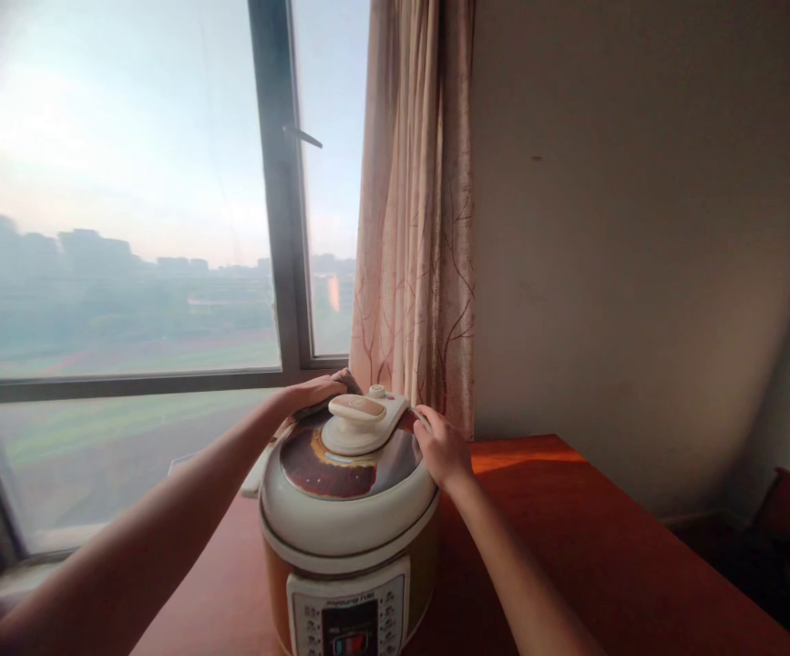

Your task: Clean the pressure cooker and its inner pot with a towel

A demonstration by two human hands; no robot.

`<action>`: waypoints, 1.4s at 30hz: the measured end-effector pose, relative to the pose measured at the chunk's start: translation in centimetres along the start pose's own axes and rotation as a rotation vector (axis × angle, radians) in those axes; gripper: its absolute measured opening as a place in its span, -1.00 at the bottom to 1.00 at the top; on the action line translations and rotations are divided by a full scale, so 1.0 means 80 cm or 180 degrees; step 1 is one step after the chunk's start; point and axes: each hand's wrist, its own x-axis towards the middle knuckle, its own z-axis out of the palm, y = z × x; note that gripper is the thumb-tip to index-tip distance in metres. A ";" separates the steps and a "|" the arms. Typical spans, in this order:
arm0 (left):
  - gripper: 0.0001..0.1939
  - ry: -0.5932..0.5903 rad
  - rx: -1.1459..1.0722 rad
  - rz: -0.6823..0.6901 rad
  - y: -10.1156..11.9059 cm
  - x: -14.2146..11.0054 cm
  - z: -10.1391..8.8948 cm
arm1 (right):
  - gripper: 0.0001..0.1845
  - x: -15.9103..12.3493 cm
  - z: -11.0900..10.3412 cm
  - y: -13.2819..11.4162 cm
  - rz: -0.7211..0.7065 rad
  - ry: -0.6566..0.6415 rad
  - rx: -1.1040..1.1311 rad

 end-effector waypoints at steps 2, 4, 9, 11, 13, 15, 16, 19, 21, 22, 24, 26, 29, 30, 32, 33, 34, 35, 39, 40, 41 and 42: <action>-0.82 -0.0094 0.0013 0.0042 0.012 0.006 0.006 | -0.50 0.000 0.000 0.000 -0.0009 0.0016 0.0019; -0.78 -0.0159 -0.0025 0.0127 0.021 0.008 0.010 | -0.52 0.000 0.001 0.002 -0.0010 0.0036 0.0035; -0.59 -0.0157 -0.0224 0.0280 0.016 -0.007 0.002 | -0.54 0.000 0.001 0.006 -0.0001 0.0053 0.0028; -0.55 -0.0105 -0.0238 0.0282 0.005 -0.019 -0.005 | -0.54 0.000 0.001 0.006 0.0016 0.0052 0.0025; -0.52 -0.0022 -0.0188 0.0281 -0.007 -0.036 -0.011 | -0.55 0.000 0.001 0.005 0.0037 0.0060 0.0028; -0.49 0.0059 -0.0115 0.0306 -0.017 -0.058 -0.014 | -0.53 0.000 0.002 0.004 0.0046 0.0069 0.0041; -0.47 0.0115 -0.0074 0.0371 -0.020 -0.071 -0.013 | -0.52 0.000 0.002 0.004 0.0047 0.0069 0.0053; -0.40 0.0452 0.0082 0.0863 -0.025 -0.118 -0.005 | -0.52 0.000 0.003 0.005 0.0042 0.0050 0.0112; -0.36 0.0814 0.0280 0.0980 -0.023 -0.151 0.003 | -0.53 0.001 0.004 0.007 0.0047 0.0044 0.0162; -0.36 0.0960 0.0385 0.0961 -0.021 -0.167 0.008 | -0.53 0.002 0.005 0.008 0.0053 0.0046 0.0188; -0.39 0.1198 0.0598 0.0982 -0.019 -0.196 0.019 | -0.52 0.003 0.006 0.011 0.0058 0.0057 0.0247; -0.44 0.1373 0.0837 0.1169 -0.018 -0.222 0.034 | -0.49 0.004 0.008 0.013 0.0053 0.0087 0.0317; -0.43 0.1752 0.1115 0.1540 -0.019 -0.257 0.066 | -0.44 0.004 0.011 0.014 0.0037 0.0186 0.0436; -0.40 0.1909 0.1129 0.1656 -0.018 -0.267 0.080 | -0.44 0.003 0.012 0.014 0.0036 0.0234 0.0474; -0.33 0.2188 0.1195 0.1707 -0.015 -0.283 0.107 | -0.43 0.001 0.013 0.014 0.0036 0.0342 0.0550; -0.30 0.2247 0.1272 0.1723 -0.011 -0.289 0.120 | -0.43 0.000 0.013 0.013 0.0034 0.0404 0.0589; -0.26 0.2284 0.1362 0.1745 -0.006 -0.294 0.132 | -0.43 -0.001 0.013 0.012 0.0026 0.0472 0.0631; -0.21 0.2302 0.1463 0.1768 0.000 -0.297 0.142 | -0.42 -0.002 0.013 0.011 0.0008 0.0544 0.0677; -0.05 0.2238 0.1801 0.1815 0.022 -0.296 0.159 | -0.44 -0.005 0.010 0.003 -0.0119 0.0851 0.0875; -0.03 0.2178 0.1867 0.1812 0.026 -0.294 0.159 | -0.45 -0.008 0.008 0.000 -0.0144 0.0923 0.0919; -0.02 0.2102 0.1932 0.1814 0.030 -0.292 0.157 | -0.46 -0.014 0.006 -0.003 -0.0161 0.0990 0.0957; -0.01 0.2019 0.1992 0.1817 0.034 -0.290 0.155 | -0.47 -0.022 0.004 -0.007 -0.0187 0.1069 0.0986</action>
